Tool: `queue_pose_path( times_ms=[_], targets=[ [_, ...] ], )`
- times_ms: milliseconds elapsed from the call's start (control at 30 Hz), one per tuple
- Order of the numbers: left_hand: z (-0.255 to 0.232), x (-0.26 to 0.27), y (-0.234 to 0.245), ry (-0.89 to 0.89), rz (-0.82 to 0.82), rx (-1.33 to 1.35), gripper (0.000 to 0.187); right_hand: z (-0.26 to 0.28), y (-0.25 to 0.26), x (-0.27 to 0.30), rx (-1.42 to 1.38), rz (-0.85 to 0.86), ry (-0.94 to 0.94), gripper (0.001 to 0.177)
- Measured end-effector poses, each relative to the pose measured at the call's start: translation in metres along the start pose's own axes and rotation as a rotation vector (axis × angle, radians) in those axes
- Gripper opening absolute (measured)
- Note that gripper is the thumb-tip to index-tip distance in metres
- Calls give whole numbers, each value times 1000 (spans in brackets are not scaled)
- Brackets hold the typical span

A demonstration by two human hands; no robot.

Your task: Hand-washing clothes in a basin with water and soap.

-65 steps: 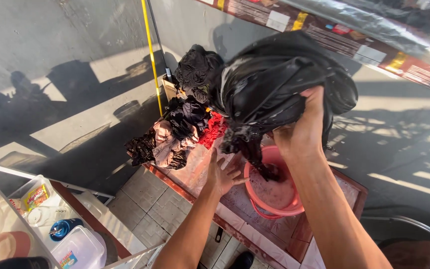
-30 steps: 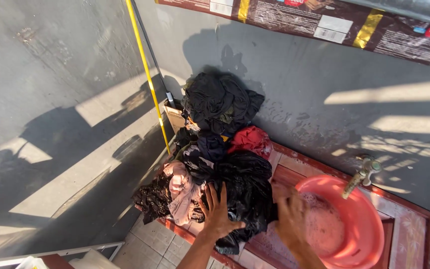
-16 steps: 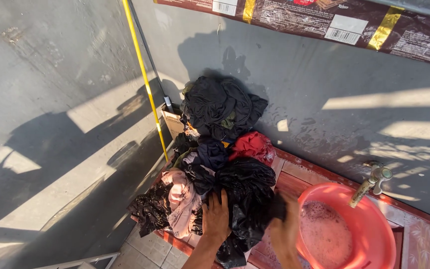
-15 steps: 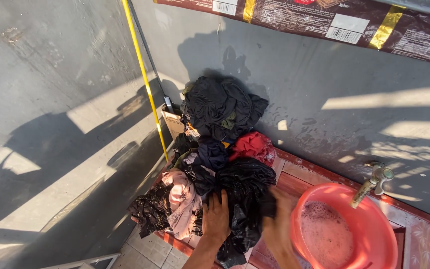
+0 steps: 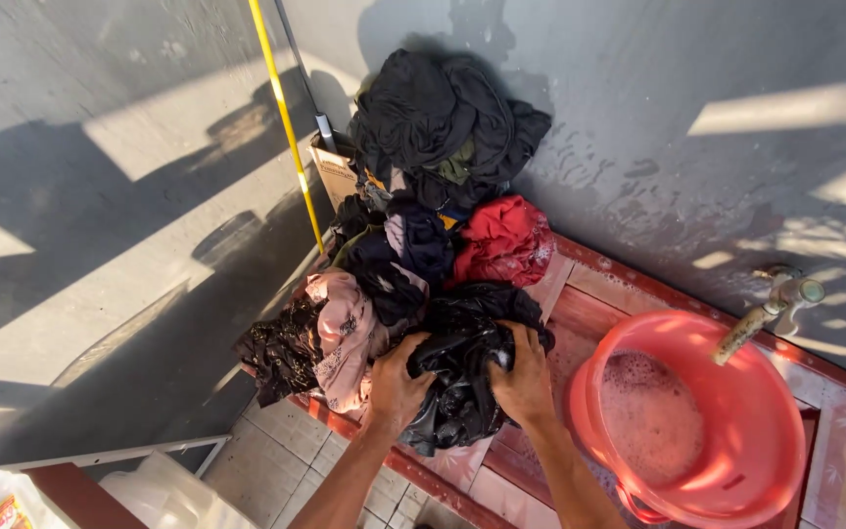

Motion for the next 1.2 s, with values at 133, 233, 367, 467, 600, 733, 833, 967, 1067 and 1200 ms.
queue_pose_path(
  times_ms=[133,233,367,467,600,733,833,967,1067,1200],
  targets=[
    [-15,7,-7,9,-105,113,59,-51,-24,-12,-150,-78,-26,48],
    [-63,3,-3,-182,-152,282,58,-99,-47,-29,-548,4,-330,35],
    [-115,-8,-28,-308,107,194,66,-149,-115,-15,-1188,402,-752,44],
    [-99,-23,-58,-236,188,-142,69,-160,-118,-15,-996,416,-567,50],
    [-21,-37,-74,-35,151,-428,68,-5,23,-5,-76,78,-334,60],
    [-12,-43,-63,-134,98,-360,87,22,5,-7,-272,-73,104,84],
    [-21,-42,-62,-175,73,-195,96,28,-8,-7,-137,142,-61,91],
    [-8,-66,-67,-193,6,-283,101,7,-25,-34,203,64,-8,98],
    [8,-78,-76,-207,-88,-402,86,-26,-41,-56,236,-107,117,84],
    [5,-115,-83,-157,-163,-469,55,-44,-29,-97,66,-37,-173,67]
  ],
)
Point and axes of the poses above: each hand's wrist, its own x-axis away from the middle knuckle, its own y-axis out of the back of the hand, z = x × y, the point moved 10 cm from there along -x, towards the middle knuckle, and after that the axes turned 6 degrees about x, right-handed, at the moved point
